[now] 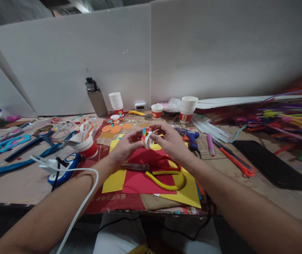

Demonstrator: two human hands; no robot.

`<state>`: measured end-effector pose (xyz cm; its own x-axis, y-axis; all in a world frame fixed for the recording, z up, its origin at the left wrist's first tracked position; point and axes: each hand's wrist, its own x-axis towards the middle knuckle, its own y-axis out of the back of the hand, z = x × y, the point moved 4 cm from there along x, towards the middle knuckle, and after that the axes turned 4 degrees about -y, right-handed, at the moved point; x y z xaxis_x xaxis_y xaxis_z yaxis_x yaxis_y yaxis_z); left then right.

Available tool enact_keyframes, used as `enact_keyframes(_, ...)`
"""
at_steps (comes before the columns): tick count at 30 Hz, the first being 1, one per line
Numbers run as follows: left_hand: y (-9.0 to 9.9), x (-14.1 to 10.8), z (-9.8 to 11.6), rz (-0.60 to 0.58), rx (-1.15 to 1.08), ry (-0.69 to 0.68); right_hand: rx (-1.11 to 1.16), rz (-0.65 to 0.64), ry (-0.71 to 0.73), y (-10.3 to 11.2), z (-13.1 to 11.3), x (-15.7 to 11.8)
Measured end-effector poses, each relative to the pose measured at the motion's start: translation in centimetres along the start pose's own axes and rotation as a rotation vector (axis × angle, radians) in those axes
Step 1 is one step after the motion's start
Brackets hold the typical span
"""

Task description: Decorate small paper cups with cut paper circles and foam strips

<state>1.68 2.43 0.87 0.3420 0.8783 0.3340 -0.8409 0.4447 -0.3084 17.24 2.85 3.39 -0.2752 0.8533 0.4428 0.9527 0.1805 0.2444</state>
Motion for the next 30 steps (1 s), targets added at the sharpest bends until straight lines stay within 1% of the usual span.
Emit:
enact_keyframes(6, 0.2, 0.0, -0.1, -0.017, 0.003, 0.015, -0.012, 0.014, -0.001, -0.1, 0.2, 0.0)
enact_keyframes(12, -0.4, -0.2, 0.3, -0.045, -0.02, 0.036, -0.031, 0.013, 0.007, -0.2, -0.1, 0.0)
enact_keyframes(15, -0.4, -0.3, 0.3, -0.064, -0.026, 0.048, -0.044, 0.046, 0.005, -0.1, -0.3, -0.2)
enact_keyframes(18, -0.3, -0.3, 0.2, -0.073, -0.029, 0.047, -0.08, 0.095, 0.055, 0.1, -1.1, -0.6)
enact_keyframes(21, -0.1, -0.3, 0.0, -0.058, -0.026, 0.047, -0.175, 0.114, 0.135, 0.2, -2.2, -0.9)
enact_keyframes(23, 0.0, -0.3, -0.1, -0.044, -0.027, 0.049, -0.21, 0.123, 0.155, 0.3, -2.7, -1.1)
enact_keyframes(27, 0.3, -0.4, -0.3, -0.016, -0.047, 0.065, -0.235, 0.154, 0.193, 0.5, -2.8, -1.1)
enact_keyframes(30, 0.3, -0.5, -0.4, -0.037, -0.06, 0.084, -0.232, 0.17, 0.22, 0.5, -2.8, -1.1)
